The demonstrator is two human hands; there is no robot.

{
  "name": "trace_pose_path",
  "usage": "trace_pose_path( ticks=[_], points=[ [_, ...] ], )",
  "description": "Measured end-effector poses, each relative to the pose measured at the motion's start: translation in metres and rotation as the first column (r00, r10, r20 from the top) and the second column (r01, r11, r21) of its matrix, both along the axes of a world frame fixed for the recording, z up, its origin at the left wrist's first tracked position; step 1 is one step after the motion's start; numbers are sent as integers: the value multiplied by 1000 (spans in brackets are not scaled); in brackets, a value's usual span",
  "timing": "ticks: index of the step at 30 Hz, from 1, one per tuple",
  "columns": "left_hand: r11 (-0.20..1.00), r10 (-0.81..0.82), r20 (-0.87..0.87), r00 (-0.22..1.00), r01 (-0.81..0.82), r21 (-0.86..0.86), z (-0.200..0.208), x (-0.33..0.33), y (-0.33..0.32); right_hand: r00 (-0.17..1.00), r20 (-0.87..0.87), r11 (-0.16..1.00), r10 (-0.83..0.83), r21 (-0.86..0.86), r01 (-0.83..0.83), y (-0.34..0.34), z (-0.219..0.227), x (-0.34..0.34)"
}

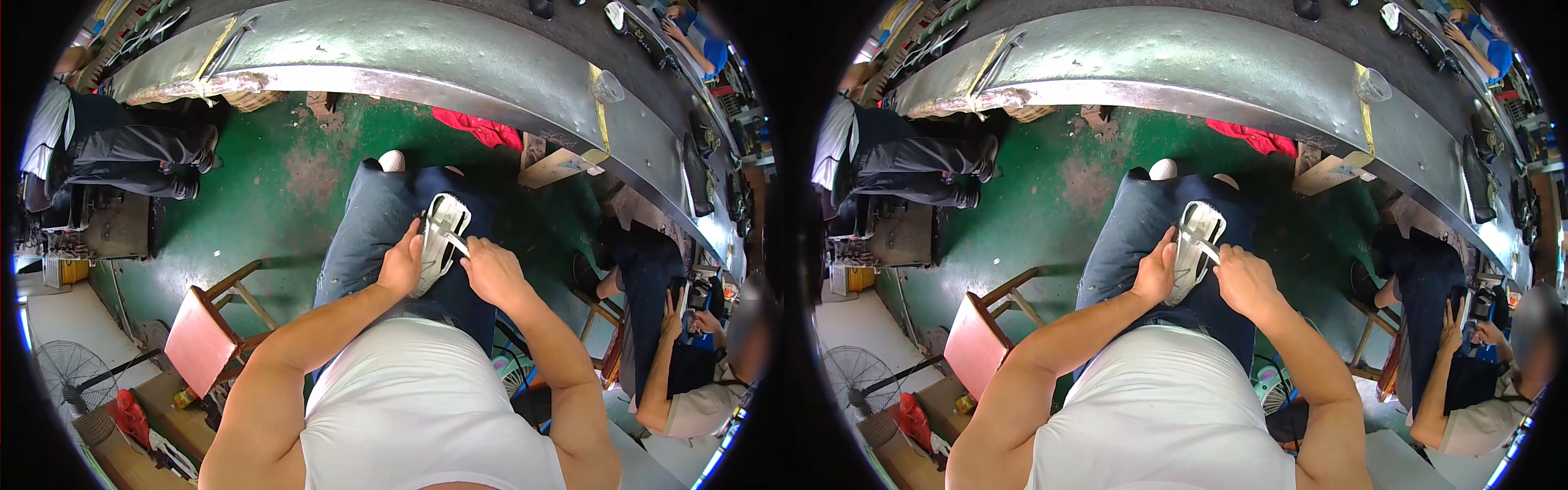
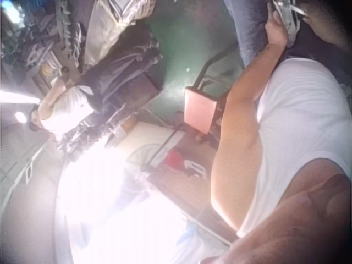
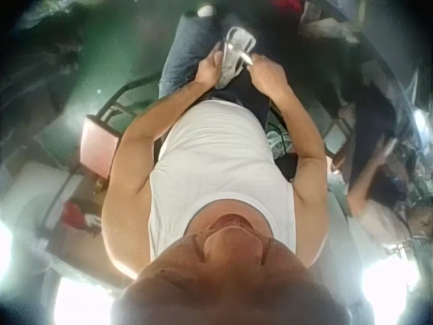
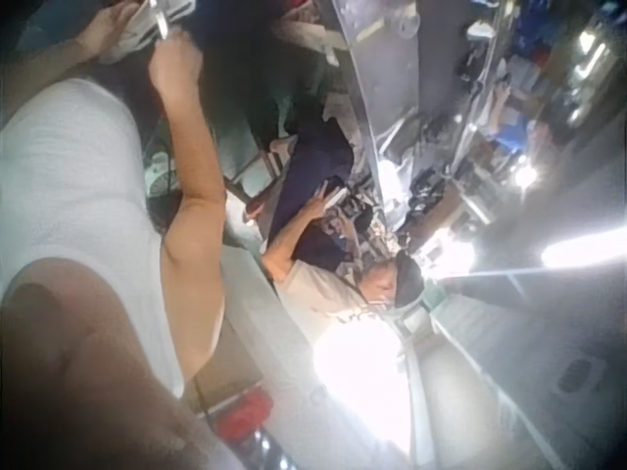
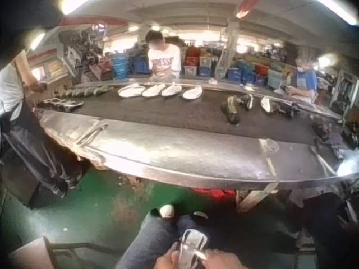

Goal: Manually shaping, lasting, and adjusting shoe components using hand tools on an industrial conveyor line.

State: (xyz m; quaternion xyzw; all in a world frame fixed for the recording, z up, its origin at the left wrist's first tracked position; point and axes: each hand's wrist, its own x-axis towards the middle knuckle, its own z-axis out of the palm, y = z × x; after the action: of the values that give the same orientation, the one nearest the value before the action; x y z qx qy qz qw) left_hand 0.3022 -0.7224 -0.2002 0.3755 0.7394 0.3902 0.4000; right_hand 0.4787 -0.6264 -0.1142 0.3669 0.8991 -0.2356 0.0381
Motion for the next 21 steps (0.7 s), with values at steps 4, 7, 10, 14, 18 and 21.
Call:
trace_pose_path(
  ticks=[4,7,10,14,18,21],
  points=[
    [945,-243,-261,934,289,153,0,-3,-4,978,-165,992,-125,-50,118,-12,-30,22],
    [900,-406,-305,861,435,32,11,-8,1,996,36,951,-83,-297,90,8,-20,36],
    [875,-464,-322,825,484,-18,7,-13,4,985,95,811,-143,-559,172,32,1,34],
    [825,-565,-258,783,542,-163,27,-14,15,882,-367,933,-294,-309,182,21,-11,12],
    [769,-638,-260,725,584,-259,36,-21,19,991,-26,957,-131,-263,120,30,-21,0],
    [700,-705,-230,671,607,-375,45,-23,12,996,-28,973,-83,-220,75,30,-20,2]
  ],
)
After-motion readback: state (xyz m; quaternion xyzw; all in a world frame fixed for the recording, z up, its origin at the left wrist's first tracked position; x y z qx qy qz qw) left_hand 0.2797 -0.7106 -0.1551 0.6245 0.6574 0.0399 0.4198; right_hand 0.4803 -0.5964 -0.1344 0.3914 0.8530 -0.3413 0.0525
